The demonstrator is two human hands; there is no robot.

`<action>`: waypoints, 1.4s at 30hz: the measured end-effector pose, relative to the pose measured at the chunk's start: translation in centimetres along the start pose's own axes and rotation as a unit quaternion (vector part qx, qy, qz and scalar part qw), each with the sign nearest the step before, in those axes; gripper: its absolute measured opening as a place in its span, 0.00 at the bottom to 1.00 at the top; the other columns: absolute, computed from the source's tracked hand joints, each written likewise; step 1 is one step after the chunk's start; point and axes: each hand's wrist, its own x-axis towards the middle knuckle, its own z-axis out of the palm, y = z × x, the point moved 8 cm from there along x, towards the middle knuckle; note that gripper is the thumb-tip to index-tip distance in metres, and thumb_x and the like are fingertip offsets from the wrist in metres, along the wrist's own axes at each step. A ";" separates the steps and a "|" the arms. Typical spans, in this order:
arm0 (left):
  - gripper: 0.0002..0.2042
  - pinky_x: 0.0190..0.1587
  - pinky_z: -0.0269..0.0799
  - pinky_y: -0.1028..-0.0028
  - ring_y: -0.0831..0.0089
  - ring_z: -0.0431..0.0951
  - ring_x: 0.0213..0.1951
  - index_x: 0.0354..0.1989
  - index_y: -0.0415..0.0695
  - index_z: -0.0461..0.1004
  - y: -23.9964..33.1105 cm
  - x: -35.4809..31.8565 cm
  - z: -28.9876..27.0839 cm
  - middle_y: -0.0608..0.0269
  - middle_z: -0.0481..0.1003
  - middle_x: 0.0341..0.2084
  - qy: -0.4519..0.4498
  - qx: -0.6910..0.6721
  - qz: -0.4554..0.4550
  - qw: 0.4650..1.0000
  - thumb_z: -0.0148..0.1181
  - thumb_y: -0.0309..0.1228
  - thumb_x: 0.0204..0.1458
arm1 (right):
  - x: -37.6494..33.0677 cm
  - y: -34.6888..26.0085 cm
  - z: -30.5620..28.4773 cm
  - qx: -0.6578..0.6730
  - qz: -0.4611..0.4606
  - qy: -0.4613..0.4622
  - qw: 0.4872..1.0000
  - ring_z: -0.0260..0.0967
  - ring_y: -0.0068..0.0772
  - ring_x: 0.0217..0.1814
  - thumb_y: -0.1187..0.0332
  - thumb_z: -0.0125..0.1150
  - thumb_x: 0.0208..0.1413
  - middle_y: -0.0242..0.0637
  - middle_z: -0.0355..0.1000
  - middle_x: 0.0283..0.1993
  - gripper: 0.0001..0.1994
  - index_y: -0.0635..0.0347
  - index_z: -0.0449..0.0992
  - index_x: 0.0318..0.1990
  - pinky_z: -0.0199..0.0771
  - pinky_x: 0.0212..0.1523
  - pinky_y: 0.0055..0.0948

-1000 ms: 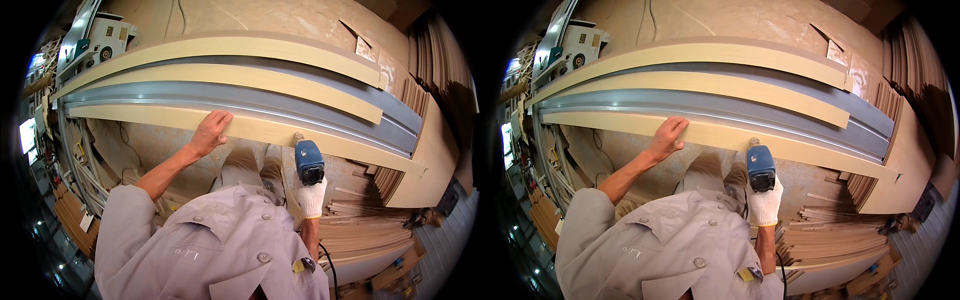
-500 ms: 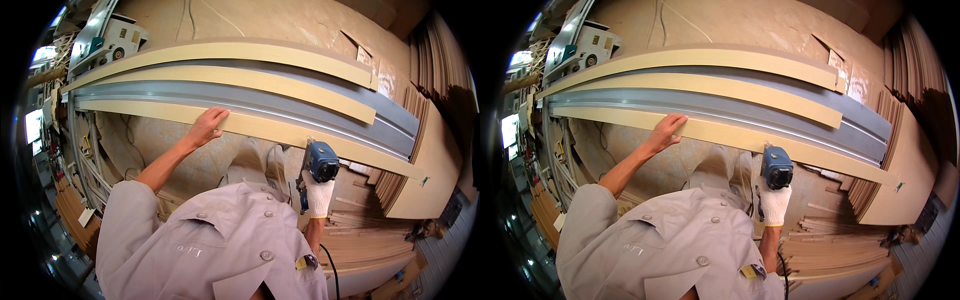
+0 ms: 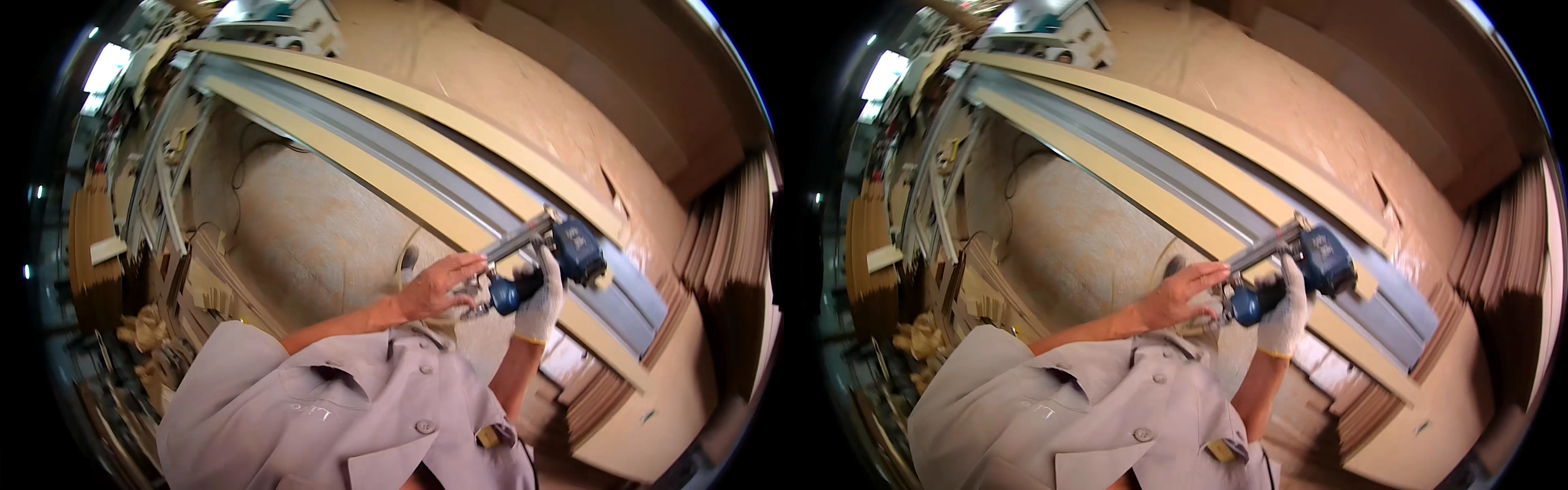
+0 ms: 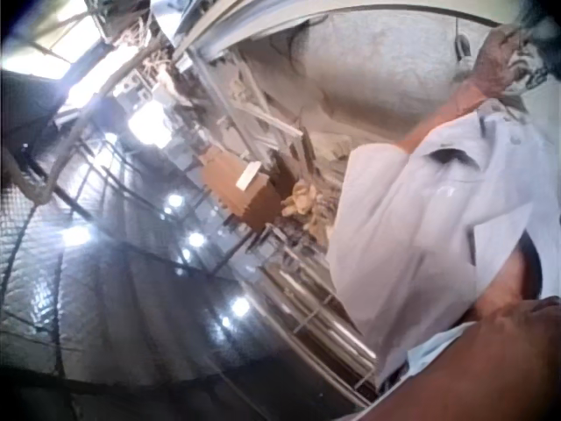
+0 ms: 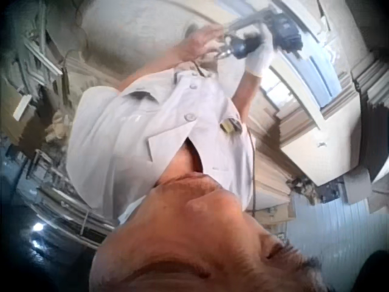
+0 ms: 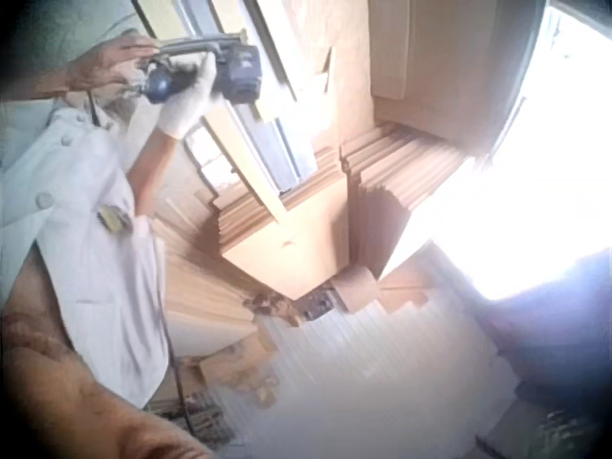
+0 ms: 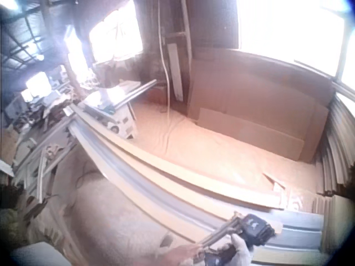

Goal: The person uses a pneumatic nail gun to fasten thin wooden strips onto a metal frame. They repeatedly position the strips, fire the nail gun, and reload staples from a nearby container.

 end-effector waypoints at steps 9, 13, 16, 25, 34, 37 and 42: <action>0.29 0.59 0.72 0.56 0.52 0.75 0.58 0.61 0.40 0.73 -3.3 -8.1 -12.0 0.50 0.74 0.54 0.092 0.081 0.060 0.991 0.74 0.36 0.52 | -5.1 8.8 8.6 -0.023 -0.010 -0.145 0.989 0.66 0.21 0.23 0.55 0.65 0.63 0.28 0.76 0.29 0.16 0.57 0.81 0.47 0.68 0.27 0.22; 0.23 0.56 0.66 0.60 0.57 0.76 0.48 0.56 0.43 0.74 -6.7 -14.1 -20.3 0.56 0.73 0.42 0.142 0.094 0.053 0.984 0.72 0.38 0.54 | -9.3 15.0 19.6 -0.129 0.004 -0.164 0.978 0.69 0.27 0.24 0.57 0.66 0.61 0.32 0.72 0.22 0.13 0.58 0.84 0.35 0.66 0.25 0.30; 0.17 0.56 0.67 0.59 0.58 0.75 0.45 0.50 0.44 0.74 -6.5 -17.5 -27.4 0.59 0.73 0.35 0.207 0.124 0.034 0.970 0.70 0.35 0.55 | -11.6 18.2 25.5 -0.159 0.002 -0.218 0.963 0.69 0.30 0.22 0.60 0.66 0.60 0.36 0.74 0.24 0.12 0.60 0.83 0.37 0.68 0.24 0.31; 0.19 0.51 0.72 0.60 0.55 0.76 0.45 0.43 0.44 0.74 -11.1 -27.1 -39.9 0.59 0.73 0.37 0.360 0.227 -0.090 0.900 0.74 0.39 0.50 | -18.0 31.2 44.9 -0.214 0.087 -0.401 0.887 0.68 0.28 0.20 0.67 0.65 0.60 0.33 0.68 0.20 0.10 0.62 0.73 0.43 0.71 0.26 0.27; 0.14 0.46 0.74 0.60 0.57 0.77 0.40 0.41 0.43 0.76 -21.9 -30.6 -50.2 0.57 0.75 0.36 0.429 0.219 -0.159 0.862 0.75 0.31 0.51 | -19.7 40.2 61.2 -0.183 0.117 -0.467 0.857 0.71 0.25 0.24 0.68 0.64 0.61 0.31 0.72 0.25 0.14 0.66 0.76 0.50 0.73 0.28 0.26; 0.13 0.40 0.75 0.60 0.55 0.78 0.36 0.43 0.42 0.77 -23.6 -30.2 -57.7 0.57 0.77 0.34 0.489 0.263 -0.185 0.811 0.74 0.31 0.53 | -18.2 42.0 67.2 -0.174 0.109 -0.458 0.865 0.73 0.29 0.24 0.69 0.65 0.60 0.33 0.71 0.22 0.11 0.65 0.78 0.47 0.76 0.29 0.29; 0.15 0.38 0.76 0.62 0.58 0.80 0.37 0.43 0.42 0.77 -28.7 -31.1 -66.7 0.58 0.78 0.34 0.452 0.233 -0.279 0.814 0.75 0.33 0.51 | -16.3 44.0 76.5 -0.174 0.098 -0.455 0.868 0.74 0.31 0.24 0.70 0.63 0.62 0.35 0.71 0.23 0.06 0.61 0.74 0.35 0.78 0.31 0.30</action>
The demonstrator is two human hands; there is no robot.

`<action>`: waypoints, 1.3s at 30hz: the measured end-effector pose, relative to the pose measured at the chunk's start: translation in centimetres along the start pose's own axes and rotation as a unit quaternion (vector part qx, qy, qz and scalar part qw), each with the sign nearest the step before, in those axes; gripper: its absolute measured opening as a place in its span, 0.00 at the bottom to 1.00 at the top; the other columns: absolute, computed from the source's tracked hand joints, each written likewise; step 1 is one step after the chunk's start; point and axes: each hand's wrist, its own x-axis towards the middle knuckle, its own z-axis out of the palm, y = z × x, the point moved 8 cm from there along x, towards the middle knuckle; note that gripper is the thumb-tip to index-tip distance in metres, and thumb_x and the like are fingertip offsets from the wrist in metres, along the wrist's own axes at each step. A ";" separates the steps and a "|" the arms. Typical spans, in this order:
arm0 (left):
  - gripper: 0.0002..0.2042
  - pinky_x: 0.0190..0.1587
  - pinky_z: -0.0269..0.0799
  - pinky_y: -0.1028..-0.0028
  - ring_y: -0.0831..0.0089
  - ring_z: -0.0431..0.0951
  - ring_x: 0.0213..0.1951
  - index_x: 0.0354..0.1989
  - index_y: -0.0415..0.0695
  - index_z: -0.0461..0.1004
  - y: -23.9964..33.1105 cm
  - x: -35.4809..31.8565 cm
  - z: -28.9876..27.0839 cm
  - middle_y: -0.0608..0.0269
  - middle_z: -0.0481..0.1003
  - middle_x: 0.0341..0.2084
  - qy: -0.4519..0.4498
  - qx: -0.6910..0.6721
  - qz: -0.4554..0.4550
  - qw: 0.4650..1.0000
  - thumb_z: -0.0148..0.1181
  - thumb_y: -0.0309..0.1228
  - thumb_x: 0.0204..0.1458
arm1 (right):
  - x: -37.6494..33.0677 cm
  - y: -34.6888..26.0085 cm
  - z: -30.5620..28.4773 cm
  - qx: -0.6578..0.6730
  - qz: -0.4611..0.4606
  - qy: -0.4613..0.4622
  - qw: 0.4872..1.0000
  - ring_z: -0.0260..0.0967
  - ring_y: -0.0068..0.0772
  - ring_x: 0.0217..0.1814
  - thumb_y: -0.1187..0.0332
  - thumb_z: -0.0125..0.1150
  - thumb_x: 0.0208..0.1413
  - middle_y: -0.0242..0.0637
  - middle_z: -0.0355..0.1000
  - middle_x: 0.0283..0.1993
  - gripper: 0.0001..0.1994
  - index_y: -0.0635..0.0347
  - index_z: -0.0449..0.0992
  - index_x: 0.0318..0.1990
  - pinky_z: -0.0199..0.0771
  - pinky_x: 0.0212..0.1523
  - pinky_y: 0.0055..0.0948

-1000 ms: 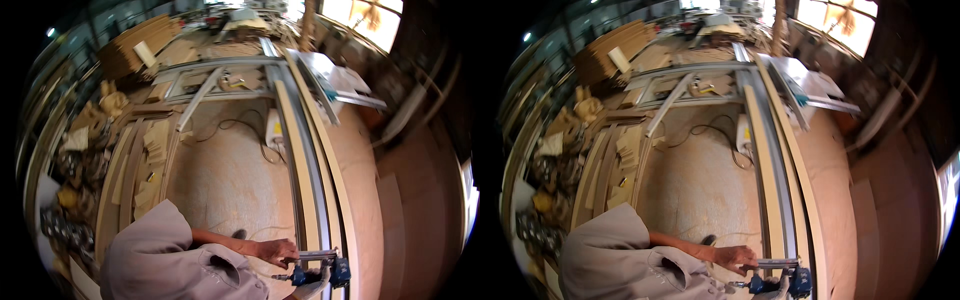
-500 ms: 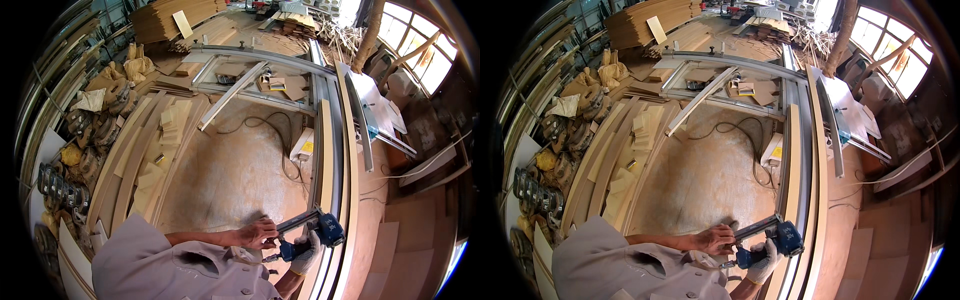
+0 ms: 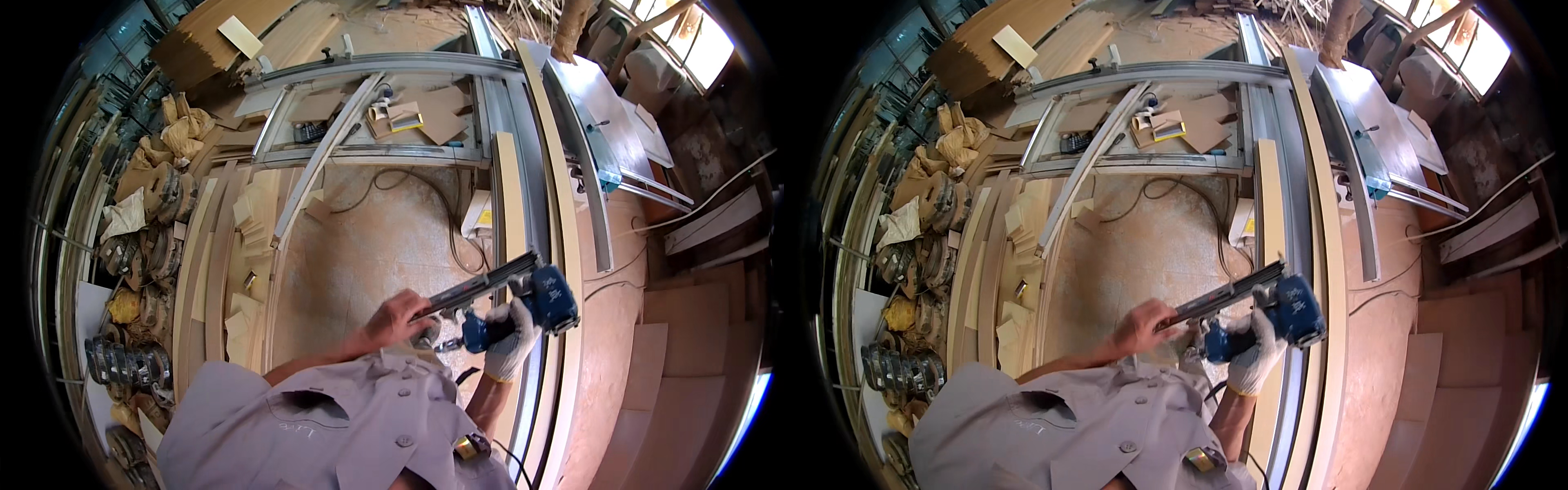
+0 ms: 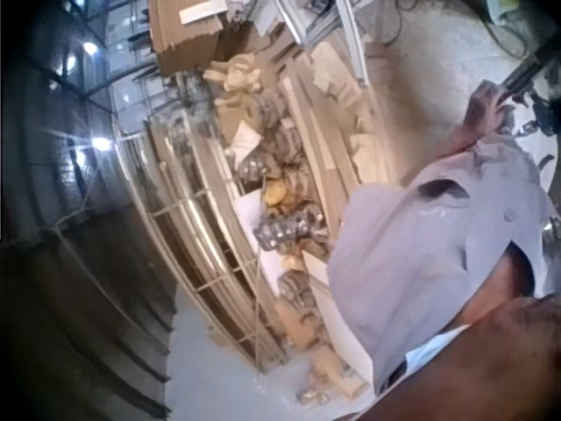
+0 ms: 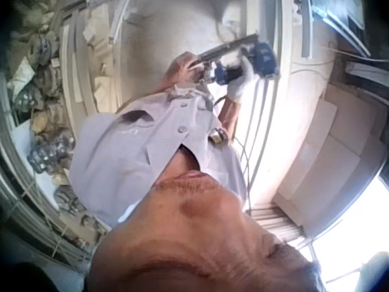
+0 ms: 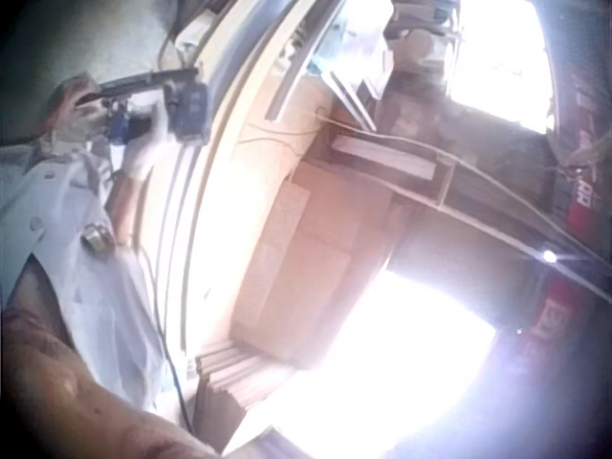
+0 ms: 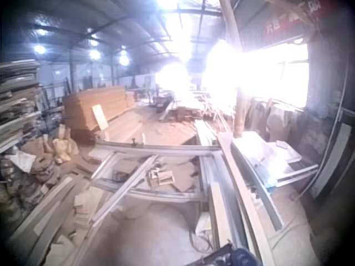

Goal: The person uses a pneumatic nail gun to fasten thin wooden strips onto a metal frame. They repeatedly position the strips, fire the nail gun, and reload staples from a nearby container.

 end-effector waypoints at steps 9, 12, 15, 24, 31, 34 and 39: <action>0.11 0.38 0.76 0.62 0.56 0.81 0.35 0.39 0.39 0.78 -8.9 10.0 -3.3 0.55 0.80 0.34 -0.007 -0.045 -0.015 0.999 0.72 0.32 0.56 | 10.1 -0.3 7.3 -0.004 -0.030 0.031 0.999 0.73 0.32 0.26 0.70 0.62 0.61 0.36 0.71 0.24 0.08 0.66 0.75 0.32 0.77 0.33 0.30; 0.11 0.44 0.76 0.58 0.49 0.80 0.41 0.44 0.41 0.78 -18.5 16.0 -4.0 0.50 0.79 0.40 0.022 0.002 -0.073 0.997 0.68 0.32 0.58 | 13.0 0.6 9.8 -0.033 -0.049 0.055 0.997 0.73 0.31 0.25 0.68 0.63 0.62 0.37 0.74 0.23 0.13 0.67 0.78 0.26 0.76 0.34 0.29; 0.10 0.49 0.76 0.55 0.49 0.79 0.46 0.44 0.42 0.79 -31.7 24.5 -5.9 0.51 0.78 0.43 0.079 0.055 -0.109 0.989 0.65 0.32 0.58 | 15.7 2.3 11.0 -0.071 -0.102 0.087 0.988 0.73 0.31 0.25 0.67 0.64 0.61 0.39 0.74 0.23 0.13 0.68 0.79 0.29 0.76 0.34 0.31; 0.10 0.58 0.74 0.57 0.55 0.78 0.54 0.44 0.45 0.82 -60.5 41.3 -6.2 0.58 0.78 0.50 -0.001 0.151 -0.232 0.961 0.65 0.32 0.56 | 19.8 7.6 13.5 -0.082 -0.075 0.202 0.973 0.71 0.29 0.31 0.64 0.59 0.66 0.35 0.72 0.29 0.10 0.62 0.80 0.42 0.75 0.39 0.29; 0.06 0.47 0.75 0.56 0.56 0.80 0.46 0.30 0.45 0.78 -62.7 43.3 -5.8 0.60 0.81 0.43 -0.047 0.121 -0.241 0.962 0.69 0.31 0.49 | 21.1 8.5 15.0 -0.054 -0.091 0.193 0.975 0.72 0.28 0.36 0.63 0.61 0.65 0.34 0.71 0.32 0.12 0.59 0.81 0.50 0.77 0.44 0.28; 0.07 0.45 0.75 0.57 0.55 0.80 0.43 0.31 0.45 0.78 -63.4 43.5 -6.2 0.60 0.80 0.36 -0.032 0.122 -0.248 0.961 0.71 0.28 0.47 | 21.3 8.1 16.5 -0.113 -0.119 0.216 0.962 0.72 0.28 0.35 0.66 0.60 0.65 0.34 0.71 0.32 0.11 0.62 0.81 0.48 0.76 0.43 0.28; 0.07 0.47 0.76 0.59 0.56 0.81 0.44 0.35 0.44 0.81 -62.4 43.2 -6.7 0.58 0.80 0.36 0.000 0.035 -0.266 0.963 0.71 0.29 0.49 | 21.5 8.0 17.8 -0.041 -0.111 0.227 0.967 0.69 0.29 0.32 0.68 0.60 0.64 0.34 0.69 0.30 0.09 0.64 0.81 0.45 0.75 0.41 0.30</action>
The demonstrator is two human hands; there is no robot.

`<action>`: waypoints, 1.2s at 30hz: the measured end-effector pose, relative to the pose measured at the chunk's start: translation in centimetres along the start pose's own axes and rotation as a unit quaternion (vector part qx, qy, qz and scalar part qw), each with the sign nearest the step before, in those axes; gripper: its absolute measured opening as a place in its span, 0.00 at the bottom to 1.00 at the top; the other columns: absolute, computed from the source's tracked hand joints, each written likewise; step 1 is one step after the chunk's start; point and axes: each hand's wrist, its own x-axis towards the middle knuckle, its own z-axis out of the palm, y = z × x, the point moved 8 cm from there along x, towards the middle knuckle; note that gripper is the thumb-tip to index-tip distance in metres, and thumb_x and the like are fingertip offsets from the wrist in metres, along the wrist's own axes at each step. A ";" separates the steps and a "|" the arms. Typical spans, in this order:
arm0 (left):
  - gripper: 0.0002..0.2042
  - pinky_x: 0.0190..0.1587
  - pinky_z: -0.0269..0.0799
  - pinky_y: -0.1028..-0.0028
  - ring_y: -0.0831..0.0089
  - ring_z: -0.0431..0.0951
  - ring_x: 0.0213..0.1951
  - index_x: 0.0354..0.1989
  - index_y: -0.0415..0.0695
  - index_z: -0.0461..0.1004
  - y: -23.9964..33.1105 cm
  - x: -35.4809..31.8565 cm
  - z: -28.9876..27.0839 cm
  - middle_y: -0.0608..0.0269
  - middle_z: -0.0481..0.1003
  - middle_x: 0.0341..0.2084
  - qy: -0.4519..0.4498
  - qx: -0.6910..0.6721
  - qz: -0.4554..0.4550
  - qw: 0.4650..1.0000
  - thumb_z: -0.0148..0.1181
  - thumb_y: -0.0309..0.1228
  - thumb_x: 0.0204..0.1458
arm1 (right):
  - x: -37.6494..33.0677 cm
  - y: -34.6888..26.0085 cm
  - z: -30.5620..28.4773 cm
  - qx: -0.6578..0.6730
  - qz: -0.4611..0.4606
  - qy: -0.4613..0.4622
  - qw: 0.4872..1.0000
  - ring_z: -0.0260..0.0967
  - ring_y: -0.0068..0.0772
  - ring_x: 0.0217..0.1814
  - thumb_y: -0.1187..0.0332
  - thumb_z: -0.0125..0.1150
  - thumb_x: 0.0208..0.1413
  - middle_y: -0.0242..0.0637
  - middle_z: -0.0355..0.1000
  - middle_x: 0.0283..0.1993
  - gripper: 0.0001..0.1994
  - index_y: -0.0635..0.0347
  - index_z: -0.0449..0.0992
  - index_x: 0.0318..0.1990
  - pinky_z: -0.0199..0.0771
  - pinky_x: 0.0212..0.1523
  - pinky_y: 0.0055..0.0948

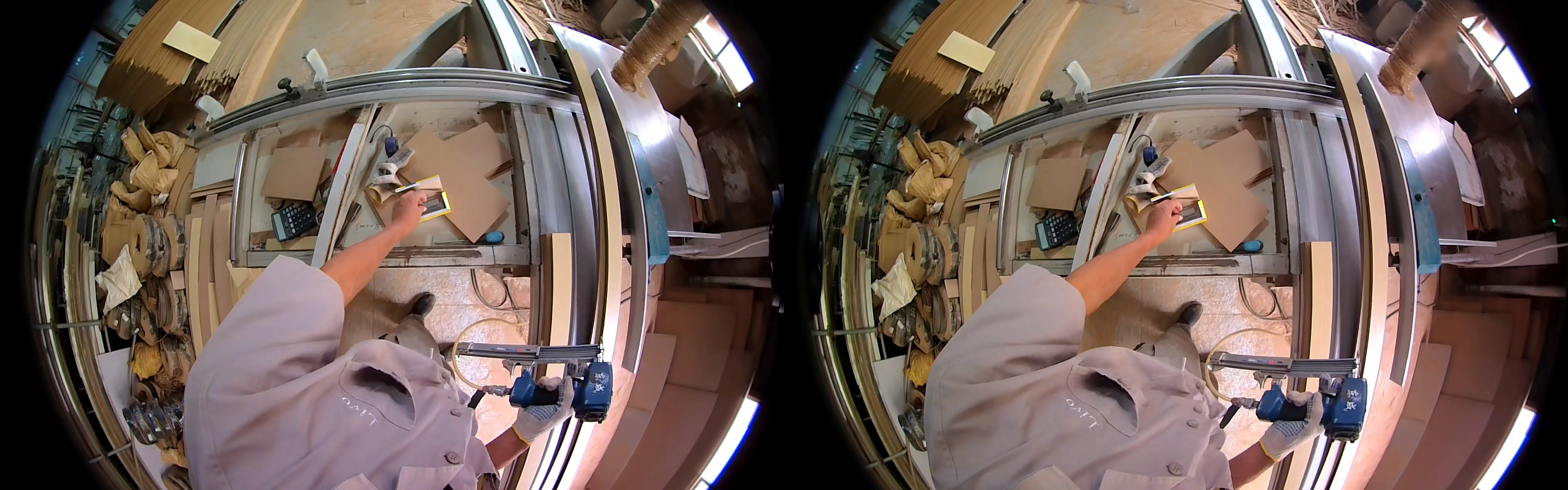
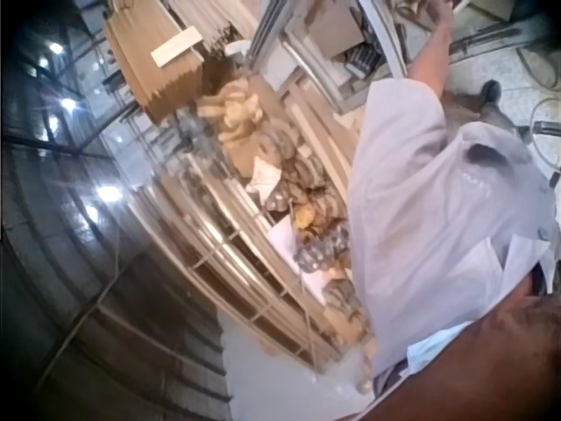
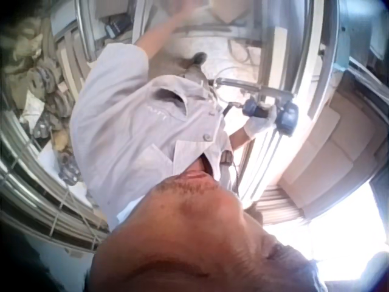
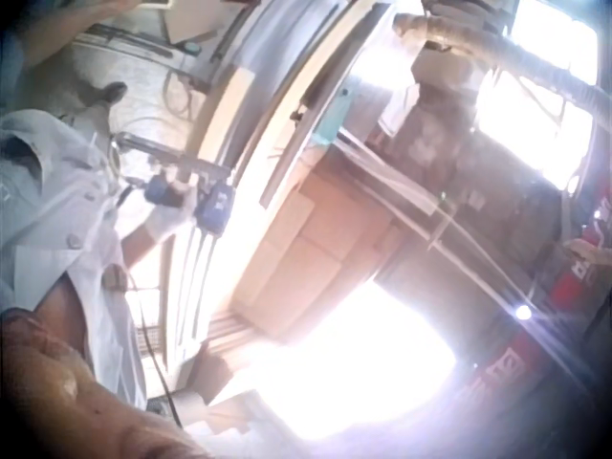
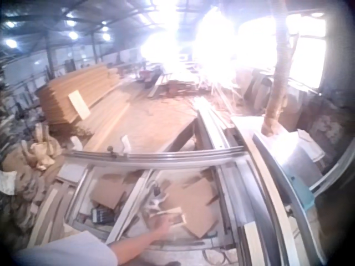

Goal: The person uses a pneumatic nail gun to fasten thin wooden strips onto a metal frame. They repeatedly position the strips, fire the nail gun, and reload staples from a nearby container.

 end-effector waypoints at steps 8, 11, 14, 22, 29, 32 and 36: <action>0.11 0.47 0.77 0.65 0.61 0.83 0.42 0.46 0.40 0.83 4.1 -1.0 -2.6 0.56 0.81 0.41 0.038 -0.010 0.117 0.992 0.65 0.27 0.55 | -1.2 -0.3 1.0 -0.013 0.006 0.041 0.999 0.65 0.27 0.27 0.69 0.61 0.64 0.32 0.67 0.25 0.07 0.64 0.78 0.36 0.73 0.37 0.31; 0.11 0.44 0.78 0.69 0.69 0.82 0.38 0.47 0.36 0.82 8.6 -3.2 -1.9 0.56 0.81 0.39 -0.047 -0.134 0.069 0.987 0.63 0.27 0.58 | -1.4 0.3 1.4 -0.031 0.006 0.032 0.999 0.69 0.26 0.27 0.68 0.63 0.63 0.32 0.70 0.25 0.10 0.63 0.75 0.30 0.72 0.36 0.29; 0.10 0.38 0.76 0.75 0.77 0.79 0.32 0.44 0.33 0.81 14.7 -7.8 0.0 0.62 0.80 0.31 -0.208 -0.403 -0.056 0.889 0.62 0.29 0.62 | -1.8 0.8 3.1 -0.018 0.011 0.034 0.999 0.70 0.27 0.26 0.69 0.64 0.62 0.34 0.71 0.25 0.10 0.63 0.75 0.29 0.72 0.35 0.28; 0.08 0.34 0.76 0.78 0.79 0.81 0.31 0.41 0.38 0.80 26.7 -18.1 2.7 0.62 0.82 0.31 -0.390 -0.427 -0.076 0.812 0.67 0.30 0.61 | -3.3 2.8 5.2 0.028 0.081 0.026 0.996 0.69 0.31 0.26 0.74 0.63 0.59 0.37 0.69 0.26 0.06 0.68 0.73 0.38 0.76 0.34 0.35; 0.09 0.36 0.78 0.76 0.80 0.82 0.33 0.38 0.37 0.82 31.8 -22.3 2.8 0.64 0.82 0.31 -0.343 -0.262 0.093 0.897 0.67 0.31 0.61 | -4.9 3.1 3.9 0.071 0.112 0.005 0.991 0.76 0.33 0.30 0.73 0.65 0.59 0.39 0.76 0.29 0.15 0.71 0.75 0.51 0.80 0.40 0.31; 0.07 0.36 0.78 0.70 0.67 0.83 0.34 0.38 0.38 0.82 35.5 -24.5 1.1 0.59 0.80 0.32 -0.221 -0.205 0.275 0.913 0.69 0.30 0.58 | -5.4 3.1 2.6 0.090 0.108 0.010 0.990 0.75 0.32 0.30 0.73 0.65 0.59 0.37 0.75 0.29 0.14 0.69 0.76 0.51 0.80 0.40 0.31; 0.07 0.39 0.80 0.64 0.57 0.83 0.38 0.41 0.42 0.83 38.2 -28.3 1.8 0.56 0.81 0.36 -0.153 -0.133 0.399 0.894 0.69 0.27 0.55 | -5.9 2.3 1.1 0.093 0.097 0.023 0.991 0.72 0.31 0.27 0.74 0.62 0.59 0.36 0.70 0.27 0.16 0.68 0.73 0.53 0.81 0.36 0.34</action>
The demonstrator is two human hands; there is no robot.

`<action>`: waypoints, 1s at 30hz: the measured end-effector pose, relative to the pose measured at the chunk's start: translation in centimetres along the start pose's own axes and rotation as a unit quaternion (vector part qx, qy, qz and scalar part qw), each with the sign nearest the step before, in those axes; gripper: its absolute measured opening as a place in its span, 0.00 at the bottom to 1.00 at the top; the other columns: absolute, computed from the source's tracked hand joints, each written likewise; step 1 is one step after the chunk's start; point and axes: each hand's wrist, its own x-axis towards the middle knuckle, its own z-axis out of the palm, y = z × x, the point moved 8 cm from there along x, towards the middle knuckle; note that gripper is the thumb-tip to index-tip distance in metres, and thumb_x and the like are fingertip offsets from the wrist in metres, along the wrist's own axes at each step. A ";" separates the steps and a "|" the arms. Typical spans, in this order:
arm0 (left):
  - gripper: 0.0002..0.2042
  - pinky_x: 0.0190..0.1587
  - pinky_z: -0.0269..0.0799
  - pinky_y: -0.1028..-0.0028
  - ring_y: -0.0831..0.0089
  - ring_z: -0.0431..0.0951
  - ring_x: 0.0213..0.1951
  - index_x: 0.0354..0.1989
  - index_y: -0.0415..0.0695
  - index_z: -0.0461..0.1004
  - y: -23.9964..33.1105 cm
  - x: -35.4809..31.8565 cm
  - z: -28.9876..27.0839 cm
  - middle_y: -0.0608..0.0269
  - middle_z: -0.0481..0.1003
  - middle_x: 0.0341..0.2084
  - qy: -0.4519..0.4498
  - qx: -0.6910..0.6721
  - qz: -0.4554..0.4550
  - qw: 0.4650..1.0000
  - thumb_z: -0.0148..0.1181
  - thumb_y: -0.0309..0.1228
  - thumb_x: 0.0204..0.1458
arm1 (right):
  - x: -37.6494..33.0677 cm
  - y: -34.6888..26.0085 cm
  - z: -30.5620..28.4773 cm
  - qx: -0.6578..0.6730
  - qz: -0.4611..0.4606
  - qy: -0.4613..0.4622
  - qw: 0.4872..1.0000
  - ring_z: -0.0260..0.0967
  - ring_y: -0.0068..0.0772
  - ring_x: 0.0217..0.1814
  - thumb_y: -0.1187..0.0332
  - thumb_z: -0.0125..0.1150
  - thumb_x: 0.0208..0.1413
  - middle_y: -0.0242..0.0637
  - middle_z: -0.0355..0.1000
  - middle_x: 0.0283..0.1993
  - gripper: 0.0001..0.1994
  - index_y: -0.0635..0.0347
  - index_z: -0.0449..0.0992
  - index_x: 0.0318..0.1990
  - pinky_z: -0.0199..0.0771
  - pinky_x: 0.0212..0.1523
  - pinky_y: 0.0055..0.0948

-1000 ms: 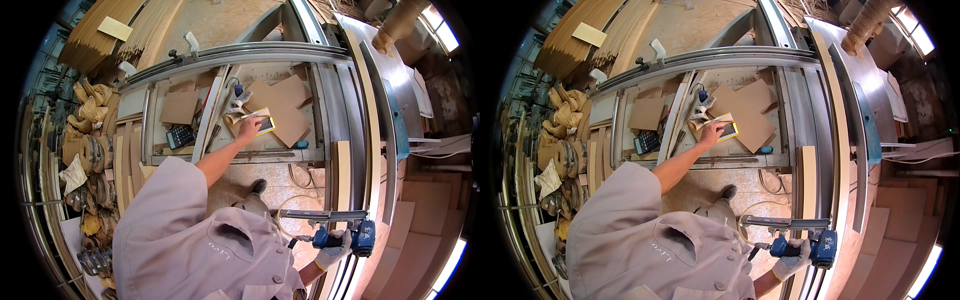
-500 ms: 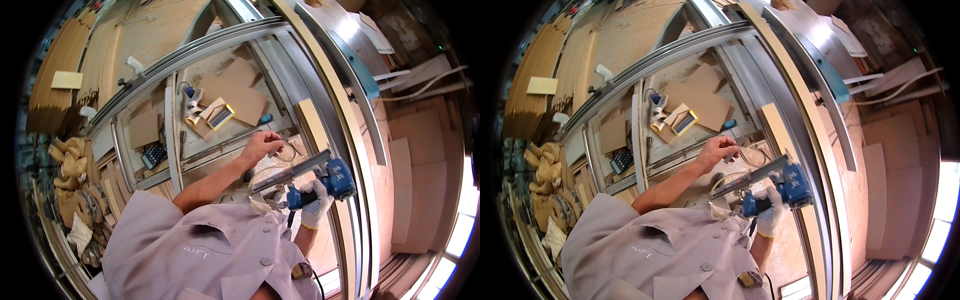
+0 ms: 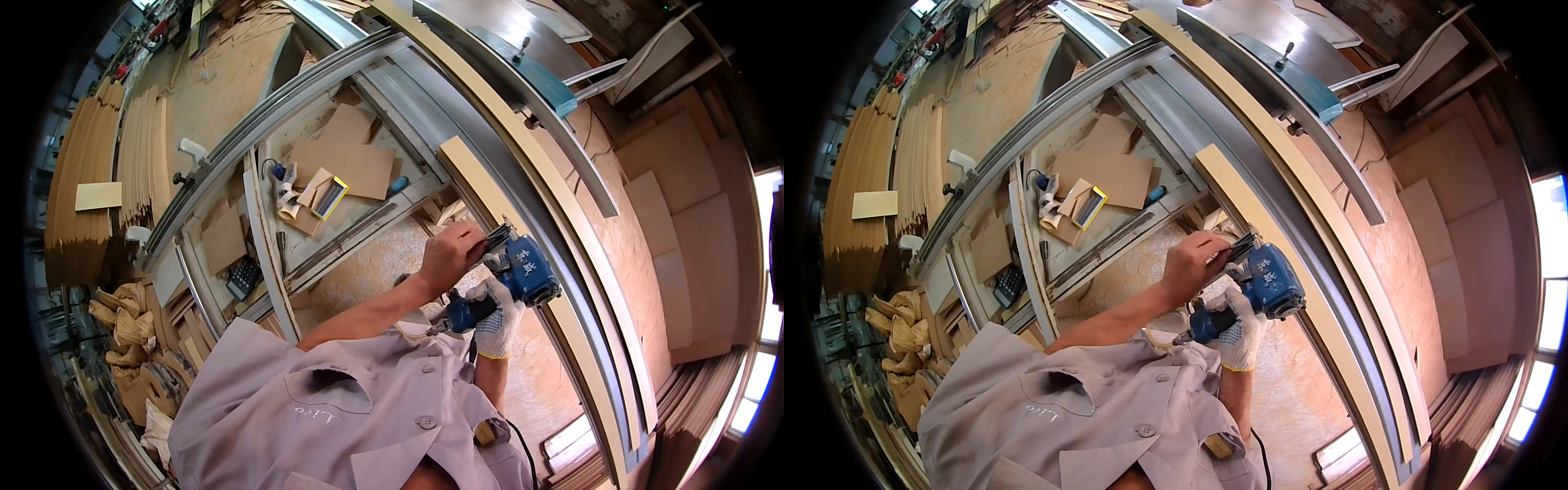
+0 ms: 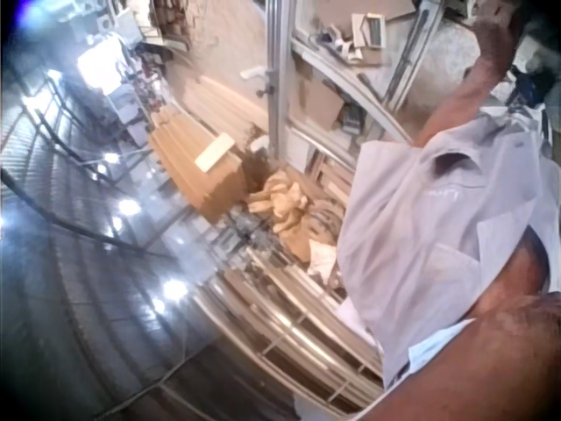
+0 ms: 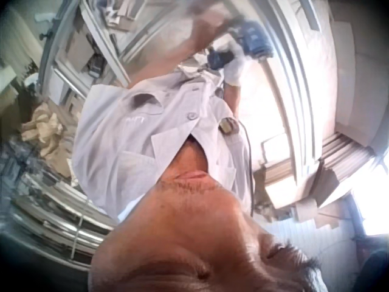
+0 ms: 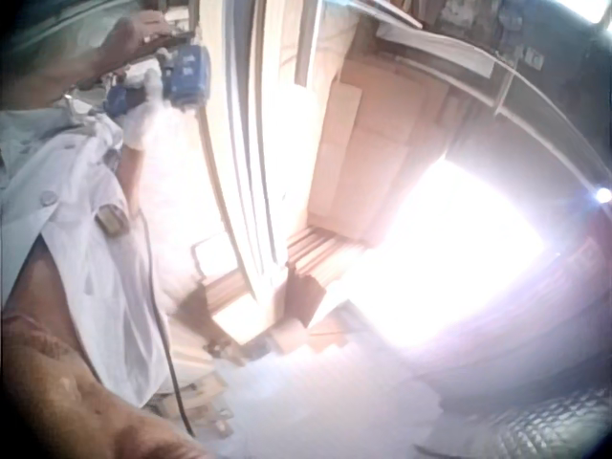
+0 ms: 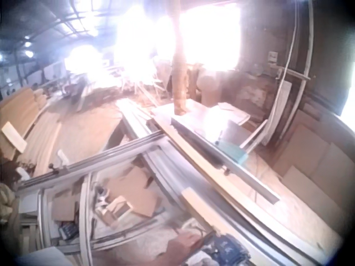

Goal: The person uses a pneumatic nail gun to fasten thin wooden strips onto a metal frame. They repeatedly position the strips, fire the nail gun, and reload staples from a nearby container.

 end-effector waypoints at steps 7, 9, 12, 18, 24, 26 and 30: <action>0.09 0.41 0.81 0.63 0.57 0.83 0.39 0.44 0.40 0.81 3.2 -2.3 4.7 0.57 0.81 0.39 -0.011 0.021 0.069 0.997 0.66 0.26 0.56 | -0.6 -2.1 -4.3 0.016 -0.011 0.007 1.000 0.72 0.31 0.27 0.72 0.63 0.58 0.36 0.71 0.26 0.16 0.69 0.74 0.53 0.80 0.35 0.33; 0.10 0.41 0.81 0.63 0.57 0.83 0.39 0.46 0.40 0.81 4.0 -2.9 6.4 0.57 0.81 0.40 -0.029 0.016 0.056 0.998 0.66 0.25 0.56 | -0.6 -2.7 -5.6 0.024 -0.011 0.011 1.000 0.72 0.32 0.27 0.71 0.63 0.58 0.36 0.71 0.26 0.16 0.69 0.75 0.52 0.80 0.35 0.33; 0.12 0.42 0.81 0.63 0.55 0.84 0.41 0.48 0.41 0.81 5.5 -3.3 8.4 0.55 0.81 0.42 -0.052 0.001 0.023 0.998 0.66 0.23 0.54 | -1.0 -3.6 -7.9 0.041 -0.008 0.021 0.999 0.72 0.32 0.27 0.71 0.63 0.58 0.37 0.72 0.26 0.16 0.70 0.75 0.52 0.80 0.35 0.32; 0.12 0.39 0.81 0.66 0.56 0.85 0.39 0.46 0.41 0.81 7.1 -4.5 12.2 0.55 0.82 0.40 -0.065 -0.032 0.008 0.997 0.68 0.21 0.53 | -0.9 -5.1 -12.6 0.086 0.004 0.034 0.996 0.74 0.33 0.28 0.73 0.67 0.57 0.37 0.74 0.27 0.13 0.70 0.78 0.48 0.79 0.36 0.32; 0.07 0.35 0.79 0.70 0.68 0.85 0.35 0.41 0.38 0.81 4.8 -6.2 17.2 0.58 0.82 0.35 -0.092 -0.193 -0.161 0.964 0.69 0.24 0.56 | -0.1 -5.2 -17.1 0.108 0.027 0.040 0.993 0.75 0.33 0.28 0.75 0.67 0.56 0.38 0.75 0.29 0.14 0.70 0.78 0.50 0.79 0.34 0.31; 0.06 0.36 0.79 0.71 0.68 0.86 0.35 0.41 0.38 0.81 5.2 -6.5 18.1 0.58 0.82 0.34 -0.098 -0.193 -0.179 0.960 0.68 0.24 0.57 | 0.1 -5.4 -18.0 0.107 0.029 0.031 0.993 0.76 0.33 0.29 0.75 0.67 0.56 0.38 0.76 0.31 0.15 0.71 0.78 0.50 0.80 0.34 0.31; 0.07 0.41 0.81 0.70 0.59 0.86 0.40 0.44 0.38 0.81 7.8 -6.0 18.6 0.54 0.83 0.37 -0.107 -0.089 -0.088 0.986 0.66 0.23 0.58 | 0.2 -6.9 -18.6 0.096 0.005 0.036 0.995 0.73 0.29 0.27 0.74 0.65 0.59 0.35 0.73 0.27 0.11 0.69 0.78 0.48 0.77 0.32 0.29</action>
